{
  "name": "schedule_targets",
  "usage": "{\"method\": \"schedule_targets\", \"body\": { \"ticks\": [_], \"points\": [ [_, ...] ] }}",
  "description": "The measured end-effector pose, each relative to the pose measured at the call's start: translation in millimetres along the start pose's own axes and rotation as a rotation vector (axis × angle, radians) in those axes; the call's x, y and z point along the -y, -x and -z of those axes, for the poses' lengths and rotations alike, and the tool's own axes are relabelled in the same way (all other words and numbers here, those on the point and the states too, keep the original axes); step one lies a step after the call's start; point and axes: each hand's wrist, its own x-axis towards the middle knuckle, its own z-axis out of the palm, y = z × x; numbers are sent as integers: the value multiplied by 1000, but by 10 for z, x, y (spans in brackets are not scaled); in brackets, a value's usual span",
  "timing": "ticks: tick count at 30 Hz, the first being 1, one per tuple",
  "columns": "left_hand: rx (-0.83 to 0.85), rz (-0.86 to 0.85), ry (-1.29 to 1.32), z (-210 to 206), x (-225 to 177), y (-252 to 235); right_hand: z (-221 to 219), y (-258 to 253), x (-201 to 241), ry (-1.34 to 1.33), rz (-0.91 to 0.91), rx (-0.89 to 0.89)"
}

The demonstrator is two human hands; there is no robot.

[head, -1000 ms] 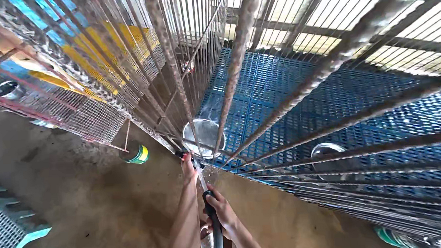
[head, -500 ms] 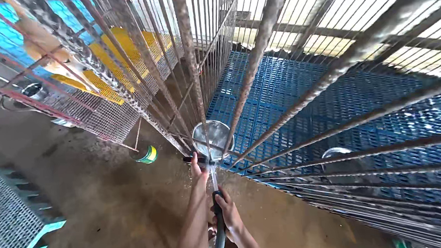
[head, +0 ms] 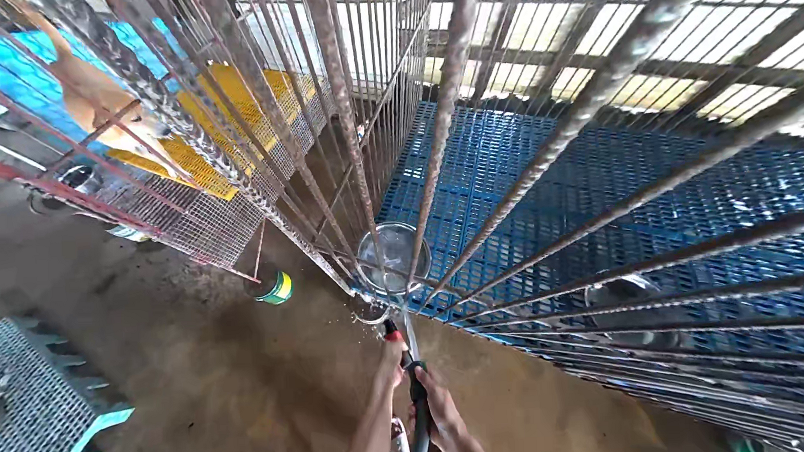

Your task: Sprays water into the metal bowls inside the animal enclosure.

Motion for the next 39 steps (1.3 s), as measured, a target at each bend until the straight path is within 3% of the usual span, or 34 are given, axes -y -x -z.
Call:
{"method": "schedule_targets", "body": {
  "ticks": [4,7,14,19,23,26,28,34,39],
  "points": [
    [4,-175,168,-19,213,317,98,-100,-59,-3,73,-39],
    [3,-190,384,-1,299,492,160,-114,-46,-61,32,-75],
    [73,216,399,201,539,440,151,-113,-93,-76,133,7],
    [79,236,192,282,481,930,122,-132,-229,-119,150,29],
    [59,278,410,296,658,784,128,-143,-222,-33,133,20],
    [-104,156,472,355,772,450,155,-172,-253,-13,79,-118],
    [-166,13,368,481,771,265,200,-165,-292,-20,29,-193],
    [-151,-191,103,811,502,276,417,-295,-317,-196,4,-184],
    [-128,-193,109,1024,562,446,361,-492,-297,-205,49,-143]
  ]
}}
